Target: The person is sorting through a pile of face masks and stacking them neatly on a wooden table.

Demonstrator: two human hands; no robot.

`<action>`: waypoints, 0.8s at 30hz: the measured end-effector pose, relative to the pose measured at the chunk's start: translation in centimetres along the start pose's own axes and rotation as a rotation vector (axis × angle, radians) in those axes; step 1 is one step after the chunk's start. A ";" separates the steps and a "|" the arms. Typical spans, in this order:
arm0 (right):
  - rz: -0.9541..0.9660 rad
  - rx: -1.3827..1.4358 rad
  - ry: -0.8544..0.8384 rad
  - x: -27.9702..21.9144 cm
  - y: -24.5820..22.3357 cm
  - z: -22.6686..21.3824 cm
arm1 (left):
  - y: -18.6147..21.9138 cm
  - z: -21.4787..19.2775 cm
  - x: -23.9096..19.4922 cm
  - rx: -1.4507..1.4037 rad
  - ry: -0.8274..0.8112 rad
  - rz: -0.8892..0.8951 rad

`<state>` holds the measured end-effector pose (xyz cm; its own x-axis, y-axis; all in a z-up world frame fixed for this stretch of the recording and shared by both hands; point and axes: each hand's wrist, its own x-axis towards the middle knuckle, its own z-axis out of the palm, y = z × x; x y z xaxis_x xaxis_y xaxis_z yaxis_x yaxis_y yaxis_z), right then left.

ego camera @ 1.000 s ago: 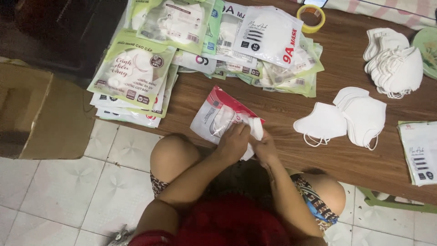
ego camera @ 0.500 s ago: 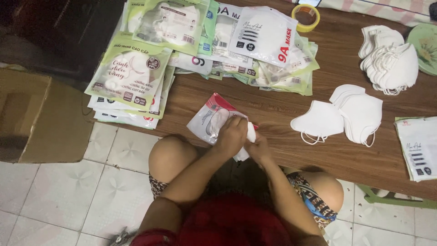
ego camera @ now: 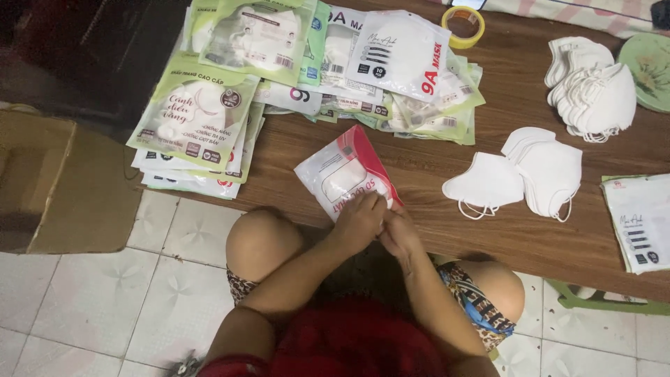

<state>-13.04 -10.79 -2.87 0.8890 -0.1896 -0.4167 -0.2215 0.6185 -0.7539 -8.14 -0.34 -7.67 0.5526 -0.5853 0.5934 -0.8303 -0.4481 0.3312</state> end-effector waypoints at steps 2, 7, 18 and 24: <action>0.001 0.080 -0.061 1.2 1.1 -0.5 | 0.6 -1.0 0.5 -0.031 -0.001 0.000; 0.022 0.227 -0.164 4.9 5.6 -5.1 | 1.0 -1.4 0.1 -0.121 0.001 -0.001; -0.006 -0.038 -0.113 1.3 -0.9 -3.3 | -4.4 -15.8 3.8 -0.720 -0.182 -1.025; 0.065 -0.069 -0.071 1.4 -1.0 -2.1 | -4.2 -15.4 4.1 -1.127 -0.244 -1.185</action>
<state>-12.46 -13.25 -3.76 0.8975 -0.0948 -0.4308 -0.3046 0.5731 -0.7608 -3.44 9.53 4.67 0.7837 -0.4312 -0.4470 0.4634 -0.0733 0.8831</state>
